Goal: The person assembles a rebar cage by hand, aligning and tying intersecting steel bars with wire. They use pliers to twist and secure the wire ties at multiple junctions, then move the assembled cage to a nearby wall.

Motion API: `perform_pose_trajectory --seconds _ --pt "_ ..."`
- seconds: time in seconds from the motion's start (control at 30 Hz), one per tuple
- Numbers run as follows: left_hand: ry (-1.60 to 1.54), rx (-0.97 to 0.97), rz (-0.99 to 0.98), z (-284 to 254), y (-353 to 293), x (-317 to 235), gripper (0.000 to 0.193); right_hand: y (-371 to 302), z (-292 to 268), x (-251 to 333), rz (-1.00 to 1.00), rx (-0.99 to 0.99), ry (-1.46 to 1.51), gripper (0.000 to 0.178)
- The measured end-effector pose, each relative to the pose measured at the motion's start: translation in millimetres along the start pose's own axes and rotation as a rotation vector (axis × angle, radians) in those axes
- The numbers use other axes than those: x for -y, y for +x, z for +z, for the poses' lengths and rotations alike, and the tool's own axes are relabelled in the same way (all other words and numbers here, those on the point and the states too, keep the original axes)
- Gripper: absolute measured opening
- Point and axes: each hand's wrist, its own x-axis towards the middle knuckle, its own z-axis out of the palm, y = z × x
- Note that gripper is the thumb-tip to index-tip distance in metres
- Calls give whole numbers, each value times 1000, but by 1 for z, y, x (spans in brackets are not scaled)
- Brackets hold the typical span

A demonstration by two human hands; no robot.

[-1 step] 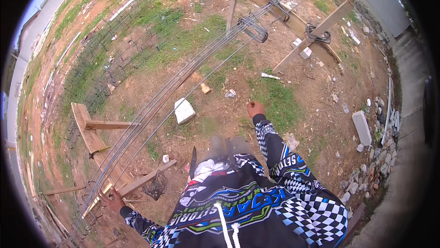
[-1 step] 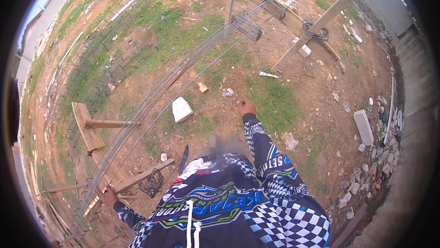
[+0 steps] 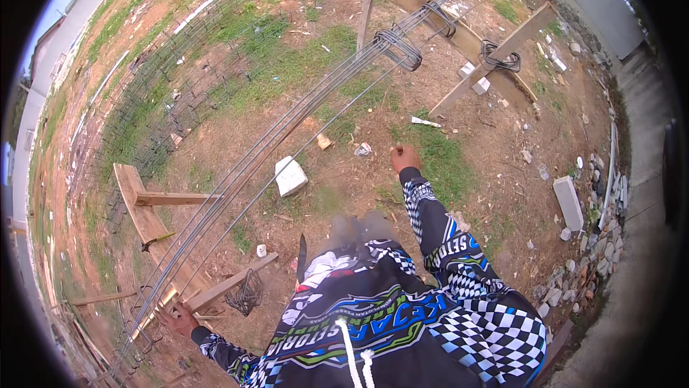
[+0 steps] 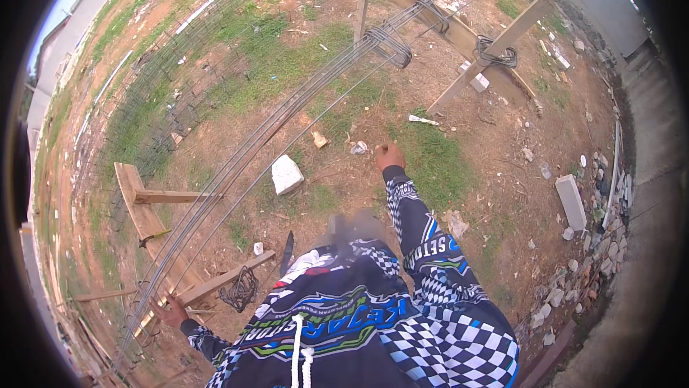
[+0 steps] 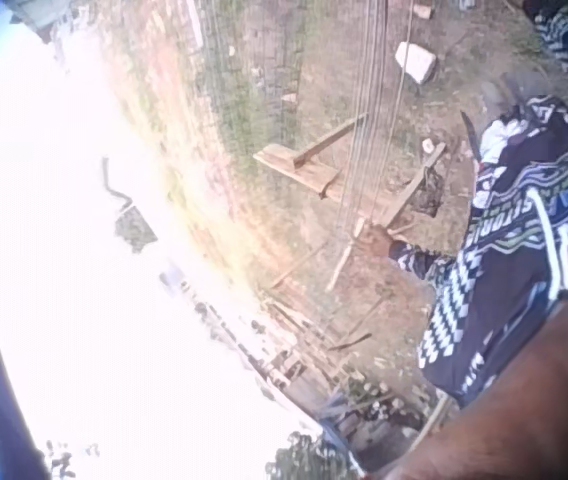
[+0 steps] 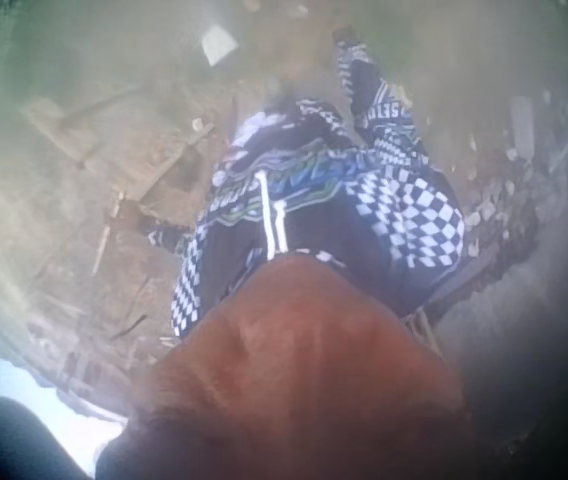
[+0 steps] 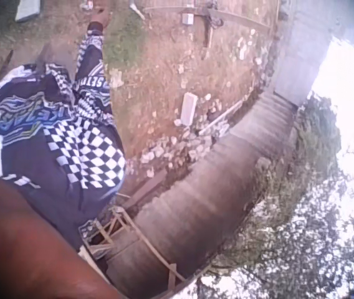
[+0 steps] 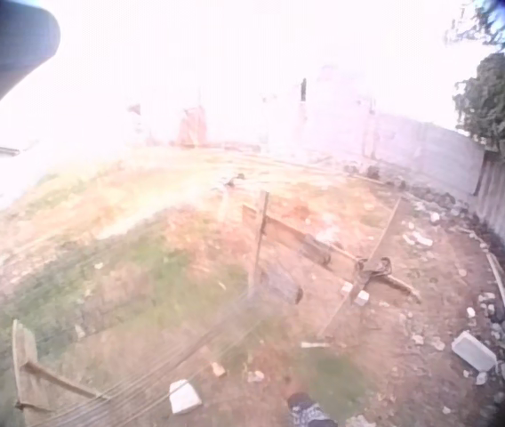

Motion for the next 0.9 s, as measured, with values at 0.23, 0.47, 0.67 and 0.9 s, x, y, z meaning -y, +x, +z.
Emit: perform_pose_trajectory --seconds 0.23,0.47,0.67,0.9 --pt "-195 9 -189 -31 -67 -135 46 271 -57 143 -456 -447 -333 33" --pt "-386 405 -628 -14 -243 -260 34 363 -15 150 -432 -144 -696 25" --pt "-422 450 -667 1 -279 -332 27 260 15 177 -792 -27 -414 28" --pt "-499 297 -605 12 -207 -342 23 115 84 230 -852 525 -200 38"
